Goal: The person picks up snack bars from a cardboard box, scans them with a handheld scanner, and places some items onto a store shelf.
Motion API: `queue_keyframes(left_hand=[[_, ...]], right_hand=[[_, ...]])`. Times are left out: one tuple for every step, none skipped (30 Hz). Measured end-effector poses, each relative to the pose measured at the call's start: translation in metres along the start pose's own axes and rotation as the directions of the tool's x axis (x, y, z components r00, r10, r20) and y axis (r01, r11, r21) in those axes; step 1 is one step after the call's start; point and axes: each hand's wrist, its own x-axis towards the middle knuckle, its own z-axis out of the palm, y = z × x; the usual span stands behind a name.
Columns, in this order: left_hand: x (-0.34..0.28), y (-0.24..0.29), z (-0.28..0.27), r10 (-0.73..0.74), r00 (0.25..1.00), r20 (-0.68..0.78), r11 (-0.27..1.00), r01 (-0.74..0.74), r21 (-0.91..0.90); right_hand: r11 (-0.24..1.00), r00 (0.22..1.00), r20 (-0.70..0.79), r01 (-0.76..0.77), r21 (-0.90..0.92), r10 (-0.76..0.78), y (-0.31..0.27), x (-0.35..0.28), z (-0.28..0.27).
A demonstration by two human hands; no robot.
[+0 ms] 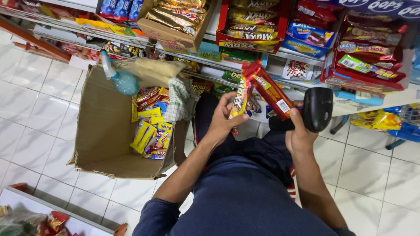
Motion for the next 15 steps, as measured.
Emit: queue_keyframes(left_hand=[[0.002, -0.005, -0.006, -0.009, 1.000, 0.009, 0.996, 0.010, -0.086], [0.004, -0.009, -0.010, -0.017, 1.000, 0.020, 0.985, 0.020, -0.172], [0.004, -0.012, -0.014, -0.028, 0.999, 0.031, 0.966, 0.035, -0.254], [0.004, -0.013, -0.018, -0.053, 0.999, 0.005, 0.958, 0.052, -0.284], [0.006, -0.013, -0.019, -0.079, 0.997, -0.017, 0.946, 0.070, -0.316], [0.007, -0.012, -0.019, -0.107, 0.994, -0.038, 0.933, 0.087, -0.349], [0.009, -0.011, -0.019, -0.095, 0.995, -0.012, 0.921, 0.083, -0.380], [0.011, -0.010, -0.018, -0.082, 0.997, 0.013, 0.908, 0.080, -0.412], [0.011, -0.011, -0.018, -0.072, 0.997, 0.035, 0.893, 0.080, -0.443], [0.013, -0.015, -0.016, -0.007, 0.998, 0.062, 0.873, 0.037, -0.487], [0.015, -0.019, -0.015, 0.058, 0.995, 0.083, 0.849, -0.006, -0.528], [0.017, -0.023, -0.013, 0.125, 0.987, 0.099, 0.821, -0.046, -0.569], [0.020, -0.028, -0.011, 0.121, 0.991, 0.049, 0.865, -0.081, -0.495], [0.024, -0.032, -0.008, 0.121, 0.993, -0.001, 0.902, -0.111, -0.416], [0.025, -0.034, -0.006, 0.123, 0.991, -0.052, 0.933, -0.133, -0.335]], right_hand=[[1.000, 1.000, -0.019, 0.002, 0.025, -0.002, 0.001, 0.001, 0.001], [0.999, 0.999, -0.037, 0.005, 0.049, -0.003, 0.004, 0.002, 0.003], [0.997, 0.998, -0.059, 0.006, 0.075, -0.002, 0.007, 0.001, 0.004], [0.999, 0.997, -0.072, 0.019, 0.047, -0.015, 0.011, 0.001, 0.004], [0.999, 0.996, -0.086, 0.033, 0.015, -0.032, 0.014, 0.002, 0.003], [0.999, 0.994, -0.100, 0.047, -0.018, -0.049, 0.018, 0.001, 0.003], [0.998, 0.993, -0.103, 0.052, -0.036, -0.056, 0.021, 0.003, 0.004], [0.997, 0.992, -0.106, 0.057, -0.055, -0.062, 0.024, 0.003, 0.006], [0.996, 0.992, -0.110, 0.056, -0.075, -0.064, 0.026, 0.001, 0.007], [0.994, 0.994, -0.091, 0.056, -0.092, -0.065, 0.027, -0.001, 0.008], [0.993, 0.996, -0.071, 0.054, -0.107, -0.062, 0.028, -0.005, 0.012], [0.991, 0.997, -0.052, 0.051, -0.121, -0.058, 0.030, -0.008, 0.017], [0.985, 0.997, -0.062, 0.039, -0.169, -0.050, 0.032, -0.010, 0.022], [0.976, 0.996, -0.072, 0.027, -0.217, -0.043, 0.034, -0.012, 0.027], [0.964, 0.996, -0.084, 0.012, -0.266, -0.035, 0.035, -0.014, 0.032]])
